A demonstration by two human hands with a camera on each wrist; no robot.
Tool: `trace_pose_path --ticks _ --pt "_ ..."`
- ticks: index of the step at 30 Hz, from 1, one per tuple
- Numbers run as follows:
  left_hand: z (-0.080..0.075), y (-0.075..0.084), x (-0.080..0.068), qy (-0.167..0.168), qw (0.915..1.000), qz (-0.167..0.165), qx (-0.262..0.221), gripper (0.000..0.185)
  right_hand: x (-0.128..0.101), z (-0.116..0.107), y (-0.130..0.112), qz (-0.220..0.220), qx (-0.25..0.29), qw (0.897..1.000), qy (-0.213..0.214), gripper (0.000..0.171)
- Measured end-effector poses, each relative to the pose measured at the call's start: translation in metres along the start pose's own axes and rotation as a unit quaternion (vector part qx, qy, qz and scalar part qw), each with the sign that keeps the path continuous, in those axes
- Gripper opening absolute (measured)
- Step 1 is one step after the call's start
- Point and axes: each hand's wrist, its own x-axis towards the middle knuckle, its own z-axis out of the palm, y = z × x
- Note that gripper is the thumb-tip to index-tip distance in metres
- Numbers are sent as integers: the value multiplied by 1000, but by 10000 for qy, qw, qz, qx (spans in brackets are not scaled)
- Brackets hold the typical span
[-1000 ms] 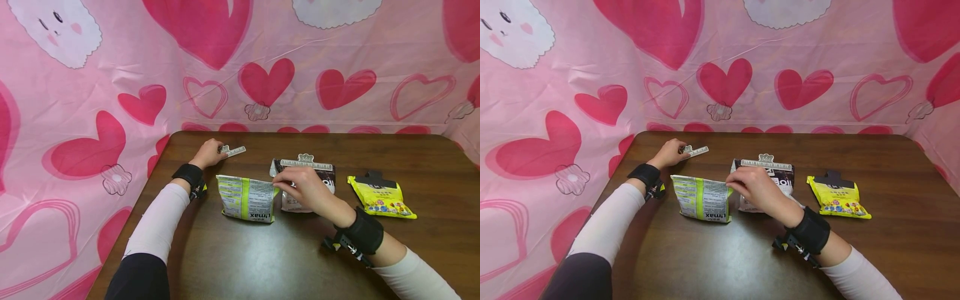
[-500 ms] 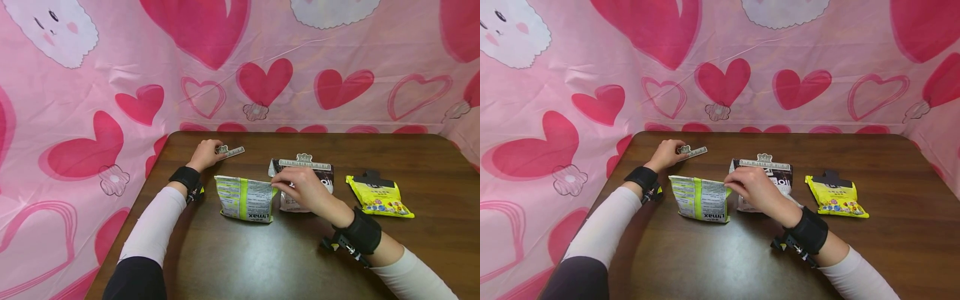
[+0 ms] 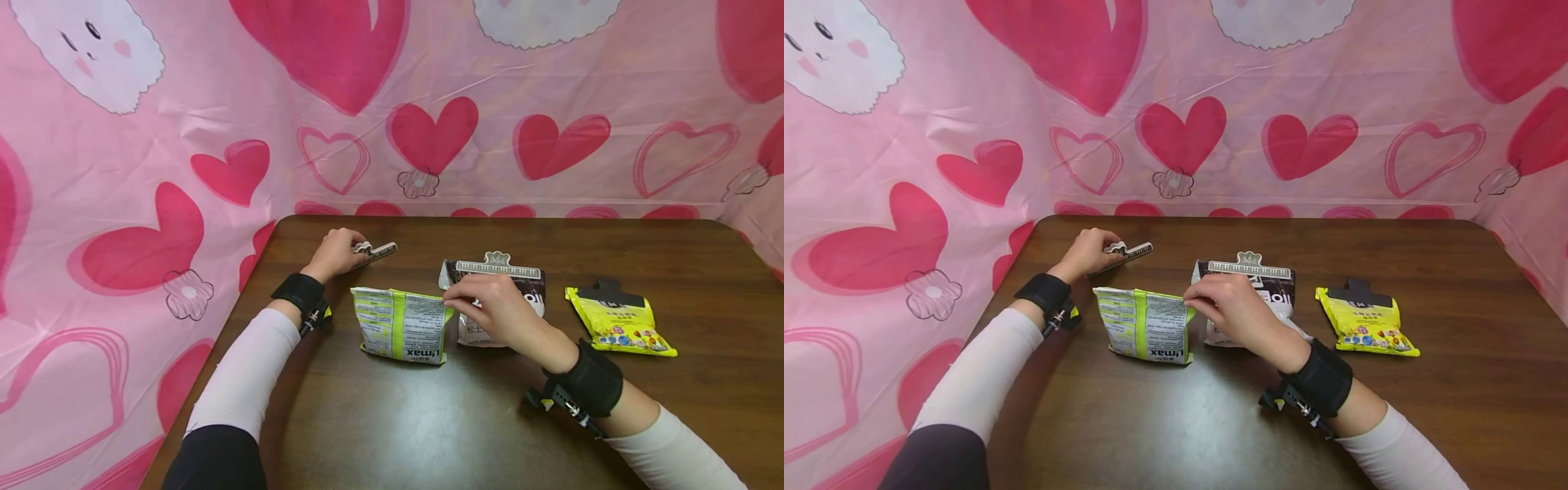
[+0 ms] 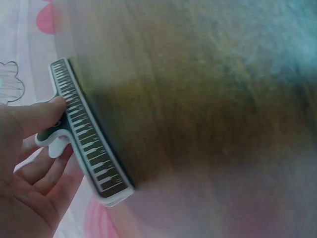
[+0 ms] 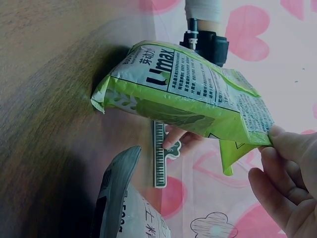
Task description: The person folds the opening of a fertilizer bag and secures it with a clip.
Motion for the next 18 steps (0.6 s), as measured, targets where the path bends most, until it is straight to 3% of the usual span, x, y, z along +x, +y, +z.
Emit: trace_pose_path --ticks 8,18 --pt "-17 13 -6 -61 9995 275 -128 33 -1 0 -1 86 -13 10000 -5 9" --pt "-53 36 -20 -189 9933 1122 -199 27 -1 -1 -2 125 4 9999 -24 9"
